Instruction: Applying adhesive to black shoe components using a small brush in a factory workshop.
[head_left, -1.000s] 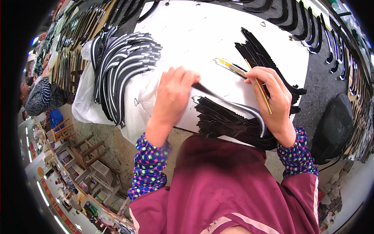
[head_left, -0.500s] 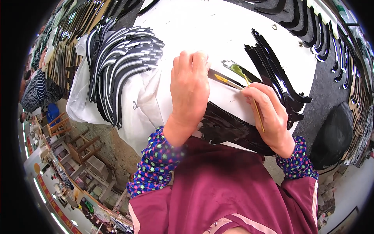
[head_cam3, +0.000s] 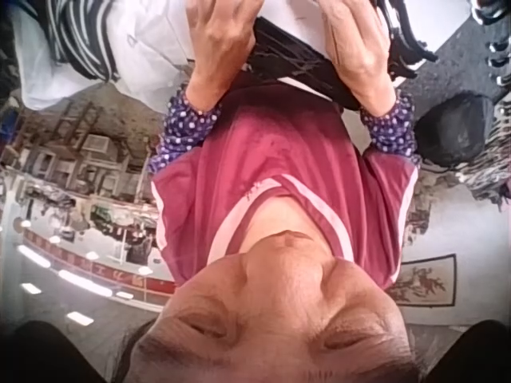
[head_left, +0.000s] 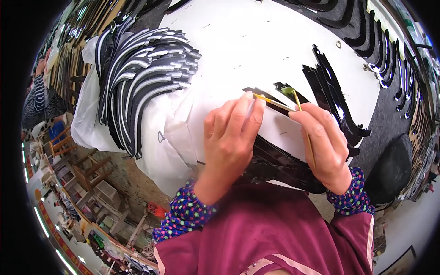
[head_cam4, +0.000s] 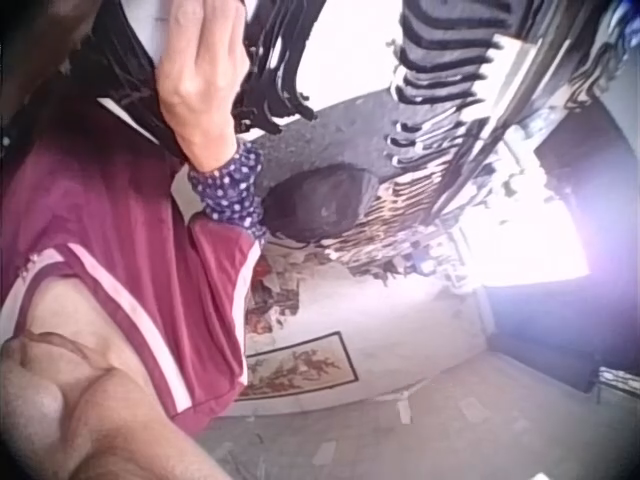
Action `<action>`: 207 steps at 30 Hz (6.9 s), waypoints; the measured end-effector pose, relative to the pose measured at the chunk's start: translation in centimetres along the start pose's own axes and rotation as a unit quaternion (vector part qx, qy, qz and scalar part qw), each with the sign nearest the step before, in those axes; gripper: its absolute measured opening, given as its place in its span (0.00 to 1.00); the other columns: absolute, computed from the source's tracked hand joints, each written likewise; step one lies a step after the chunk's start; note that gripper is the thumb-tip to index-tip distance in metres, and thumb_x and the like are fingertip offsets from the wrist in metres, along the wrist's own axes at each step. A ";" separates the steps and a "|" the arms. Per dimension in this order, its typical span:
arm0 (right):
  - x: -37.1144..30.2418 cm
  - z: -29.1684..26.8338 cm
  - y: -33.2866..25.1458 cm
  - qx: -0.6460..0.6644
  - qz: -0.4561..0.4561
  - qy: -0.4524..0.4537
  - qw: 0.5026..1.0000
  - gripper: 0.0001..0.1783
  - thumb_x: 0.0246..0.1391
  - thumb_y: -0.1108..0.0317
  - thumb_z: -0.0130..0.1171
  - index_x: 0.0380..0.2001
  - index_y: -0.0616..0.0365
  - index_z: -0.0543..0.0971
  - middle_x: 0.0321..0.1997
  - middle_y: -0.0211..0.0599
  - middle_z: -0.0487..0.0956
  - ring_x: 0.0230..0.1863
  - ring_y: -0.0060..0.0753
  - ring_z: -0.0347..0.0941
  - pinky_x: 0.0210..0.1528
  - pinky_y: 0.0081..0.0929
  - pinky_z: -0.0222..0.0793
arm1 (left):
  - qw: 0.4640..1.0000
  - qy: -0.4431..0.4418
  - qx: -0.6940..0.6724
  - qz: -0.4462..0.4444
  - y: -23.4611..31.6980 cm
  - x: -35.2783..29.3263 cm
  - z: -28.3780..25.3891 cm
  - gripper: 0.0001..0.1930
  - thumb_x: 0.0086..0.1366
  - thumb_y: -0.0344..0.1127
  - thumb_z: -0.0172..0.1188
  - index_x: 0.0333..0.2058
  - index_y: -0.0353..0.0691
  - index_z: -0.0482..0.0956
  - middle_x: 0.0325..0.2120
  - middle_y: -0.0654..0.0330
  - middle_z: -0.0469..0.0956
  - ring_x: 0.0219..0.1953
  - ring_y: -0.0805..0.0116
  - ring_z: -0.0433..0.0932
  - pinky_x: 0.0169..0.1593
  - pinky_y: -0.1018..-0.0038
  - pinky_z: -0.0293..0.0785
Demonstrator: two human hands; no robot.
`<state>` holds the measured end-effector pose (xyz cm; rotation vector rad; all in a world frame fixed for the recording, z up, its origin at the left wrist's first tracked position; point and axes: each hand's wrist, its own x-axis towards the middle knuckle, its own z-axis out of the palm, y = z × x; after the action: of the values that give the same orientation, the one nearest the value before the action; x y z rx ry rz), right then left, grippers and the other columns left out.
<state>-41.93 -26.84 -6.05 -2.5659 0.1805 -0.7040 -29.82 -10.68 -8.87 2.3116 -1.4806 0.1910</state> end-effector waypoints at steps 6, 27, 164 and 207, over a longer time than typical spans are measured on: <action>0.4 1.1 0.8 -0.041 -0.069 -0.023 0.996 0.20 0.41 0.79 0.65 0.43 0.70 0.82 0.45 0.51 0.81 0.42 0.48 0.81 0.42 0.34 0.82 | 1.000 0.014 -0.011 -0.019 -0.1 -0.5 0.1 0.19 0.64 0.28 0.58 0.54 0.41 0.80 0.53 0.59 0.78 0.53 0.64 0.76 0.55 0.67 0.69; 0.3 1.4 0.7 -0.021 -0.055 -0.052 0.997 0.18 0.42 0.80 0.69 0.40 0.66 0.84 0.46 0.50 0.84 0.46 0.52 0.82 0.45 0.38 0.83 | 0.999 0.005 0.026 -0.031 0.2 -0.6 0.2 0.18 0.66 0.33 0.56 0.54 0.48 0.83 0.52 0.65 0.78 0.53 0.68 0.75 0.58 0.69 0.67; 3.5 1.6 -1.4 0.243 0.174 -0.051 0.953 0.09 0.60 0.80 0.59 0.44 0.68 0.81 0.37 0.43 0.84 0.35 0.34 0.81 0.40 0.24 0.77 | 0.998 0.036 0.000 -0.045 0.0 -1.3 1.3 0.22 0.61 0.30 0.59 0.54 0.54 0.82 0.58 0.64 0.75 0.54 0.67 0.73 0.56 0.67 0.64; 4.3 3.5 -1.4 0.199 0.144 -0.029 0.969 0.05 0.62 0.81 0.58 0.40 0.66 0.79 0.35 0.41 0.81 0.28 0.34 0.78 0.31 0.24 0.75 | 0.998 0.057 0.004 -0.036 -0.7 -1.0 1.2 0.23 0.61 0.31 0.58 0.56 0.54 0.81 0.58 0.63 0.74 0.55 0.66 0.72 0.55 0.65 0.65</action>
<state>-36.46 -25.21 -6.14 -2.1168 0.3476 -0.4955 -29.77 -10.06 -10.48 2.3143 -1.3403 0.3040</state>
